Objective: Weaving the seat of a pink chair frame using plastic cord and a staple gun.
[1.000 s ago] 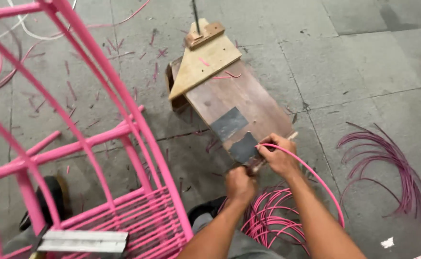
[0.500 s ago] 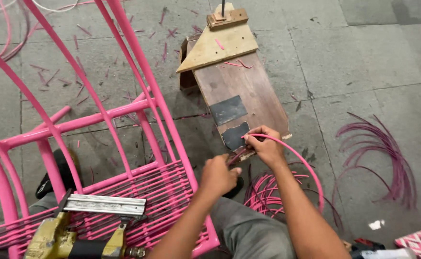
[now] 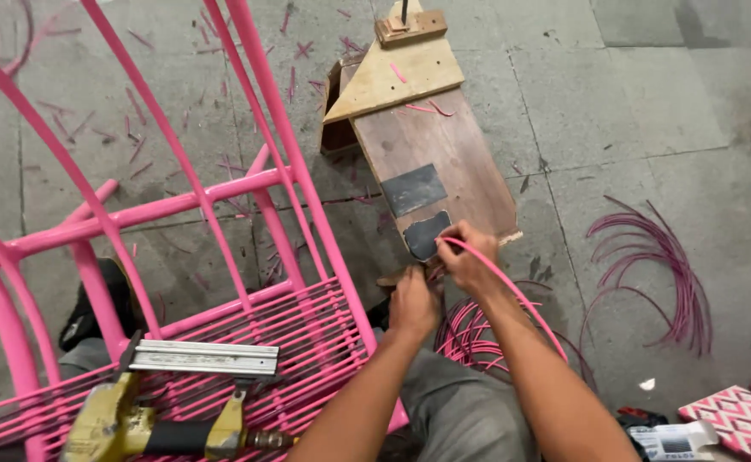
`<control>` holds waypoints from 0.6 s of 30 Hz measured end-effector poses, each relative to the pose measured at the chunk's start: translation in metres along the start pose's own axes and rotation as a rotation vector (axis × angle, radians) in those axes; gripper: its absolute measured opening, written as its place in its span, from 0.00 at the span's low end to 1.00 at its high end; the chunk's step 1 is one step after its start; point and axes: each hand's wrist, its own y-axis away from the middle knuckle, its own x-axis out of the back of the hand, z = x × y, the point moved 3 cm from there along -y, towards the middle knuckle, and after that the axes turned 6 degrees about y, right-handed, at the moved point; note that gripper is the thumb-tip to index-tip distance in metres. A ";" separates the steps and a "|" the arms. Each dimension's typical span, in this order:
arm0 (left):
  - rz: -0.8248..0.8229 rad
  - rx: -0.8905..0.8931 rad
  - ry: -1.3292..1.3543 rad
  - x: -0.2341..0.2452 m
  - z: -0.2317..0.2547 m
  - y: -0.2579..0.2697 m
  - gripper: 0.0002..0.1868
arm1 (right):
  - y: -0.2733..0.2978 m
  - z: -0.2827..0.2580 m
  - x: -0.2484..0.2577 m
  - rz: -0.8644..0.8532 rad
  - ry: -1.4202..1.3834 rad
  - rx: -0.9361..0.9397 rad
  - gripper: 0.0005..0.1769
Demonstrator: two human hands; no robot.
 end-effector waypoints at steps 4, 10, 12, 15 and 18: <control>-0.103 0.062 -0.183 -0.015 -0.034 -0.013 0.13 | -0.003 0.001 -0.001 0.040 0.102 0.059 0.07; -0.138 -0.045 -0.253 -0.006 -0.031 -0.012 0.14 | 0.008 0.015 -0.018 -0.012 0.342 0.212 0.10; -0.146 -0.034 -0.261 -0.014 -0.032 -0.011 0.13 | 0.000 0.007 -0.009 0.052 0.296 0.108 0.08; -0.130 -0.036 -0.279 -0.008 -0.029 -0.018 0.12 | -0.001 -0.011 -0.010 0.090 0.190 0.147 0.07; -0.124 -0.059 -0.273 -0.012 -0.039 -0.009 0.12 | 0.002 -0.013 -0.010 0.079 0.152 0.173 0.07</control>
